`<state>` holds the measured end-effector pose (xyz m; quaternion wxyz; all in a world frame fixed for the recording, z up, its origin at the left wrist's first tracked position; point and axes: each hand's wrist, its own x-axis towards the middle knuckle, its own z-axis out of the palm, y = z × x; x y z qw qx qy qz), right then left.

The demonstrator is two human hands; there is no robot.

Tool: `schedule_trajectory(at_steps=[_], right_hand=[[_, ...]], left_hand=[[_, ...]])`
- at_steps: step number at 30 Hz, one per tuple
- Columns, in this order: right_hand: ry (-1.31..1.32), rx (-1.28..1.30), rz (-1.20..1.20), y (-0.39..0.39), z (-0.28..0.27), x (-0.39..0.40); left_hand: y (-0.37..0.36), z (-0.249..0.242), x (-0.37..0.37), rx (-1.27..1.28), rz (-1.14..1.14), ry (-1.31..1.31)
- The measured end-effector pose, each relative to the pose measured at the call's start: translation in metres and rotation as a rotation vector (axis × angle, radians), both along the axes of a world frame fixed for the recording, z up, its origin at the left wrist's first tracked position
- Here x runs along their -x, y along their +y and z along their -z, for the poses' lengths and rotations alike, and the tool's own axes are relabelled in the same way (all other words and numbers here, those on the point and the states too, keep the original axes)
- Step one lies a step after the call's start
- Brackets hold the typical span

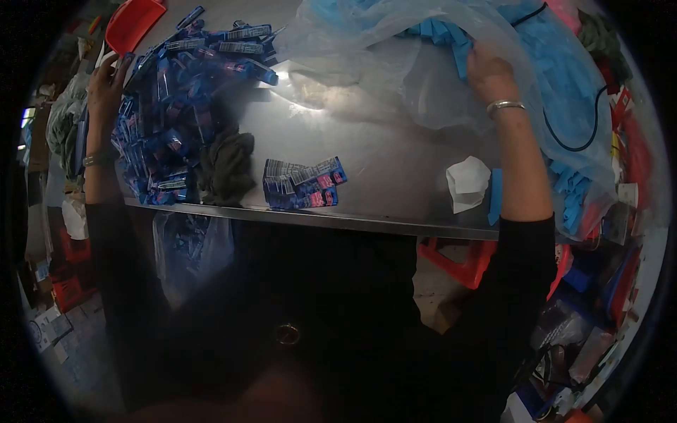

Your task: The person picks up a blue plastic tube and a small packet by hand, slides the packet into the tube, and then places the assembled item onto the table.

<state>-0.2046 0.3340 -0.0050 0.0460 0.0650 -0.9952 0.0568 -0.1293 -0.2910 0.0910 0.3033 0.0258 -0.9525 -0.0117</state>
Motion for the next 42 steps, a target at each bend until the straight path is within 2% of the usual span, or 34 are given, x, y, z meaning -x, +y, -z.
schedule_trajectory(at_steps=[1,2,4,5,7,8,10,11,13,16,20,22,23,25,26,28,29,31,32,34,38,42], right_hand=[[0.031,0.024,0.0,0.0,-0.001,0.002],[0.028,0.023,0.003,-0.003,0.002,0.002],[0.081,-0.23,-0.023,-0.02,0.003,0.001],[0.077,-0.232,-0.024,-0.021,0.011,-0.001],[0.189,-0.585,0.026,-0.024,0.033,-0.008],[0.181,-0.583,0.019,-0.026,0.035,-0.008],[0.142,-0.289,0.115,-0.03,0.041,-0.009],[0.136,-0.284,0.111,-0.028,0.05,-0.007],[0.324,-0.235,0.105,-0.023,0.068,-0.006],[0.179,-0.26,0.132,-0.024,0.06,-0.01],[0.147,-0.263,0.078,-0.031,0.042,-0.035],[0.171,0.249,0.115,-0.031,0.036,-0.048],[0.174,0.248,0.119,-0.032,0.033,-0.058],[0.053,0.543,0.083,-0.038,0.023,-0.083],[0.055,0.544,0.086,-0.04,0.022,-0.094],[0.025,0.924,0.047,-0.045,0.024,-0.114],[0.027,0.927,0.049,-0.047,0.023,-0.122],[-0.064,1.177,-0.04,-0.051,0.02,-0.137],[-0.06,1.178,-0.039,-0.054,0.016,-0.144],[-0.118,1.375,-0.052,-0.063,0.003,-0.155],[-0.135,1.341,-0.061,-0.072,-0.009,-0.167],[-0.166,1.453,-0.137,-0.076,-0.013,-0.169]], left_hand=[[0.009,-0.002,-0.006,0.341,-0.039,0.125],[0.022,0.0,-0.012,0.34,-0.035,0.123],[0.088,0.001,-0.035,0.198,0.242,0.201],[0.12,0.009,-0.05,0.034,0.341,0.116],[0.177,0.034,-0.083,-0.301,0.51,-0.119],[0.199,0.048,-0.097,-0.471,0.576,-0.274],[0.235,0.077,-0.118,-0.413,0.641,-0.346],[0.247,0.093,-0.125,-0.44,0.647,-0.367],[0.263,0.112,-0.134,-0.467,0.649,-0.39],[0.272,0.123,-0.141,-0.484,0.597,-0.432],[0.271,0.133,-0.136,-0.58,0.602,-0.534],[0.271,0.134,-0.136,-0.612,0.6,-0.568],[0.272,0.134,-0.137,-0.617,0.598,-0.555],[0.273,0.135,-0.138,-0.62,0.598,-0.542],[0.272,0.135,-0.139,-0.62,0.62,-0.522],[0.271,0.135,-0.14,-0.615,0.644,-0.504],[0.271,0.134,-0.139,-0.598,0.662,-0.468],[0.271,0.132,-0.139,-0.578,0.684,-0.43],[0.271,0.131,-0.138,-0.561,0.69,-0.425],[0.272,0.13,-0.137,-0.543,0.696,-0.419],[0.271,0.127,-0.137,-0.535,0.72,-0.373],[0.27,0.119,-0.136,-0.578,0.73,-0.365]])
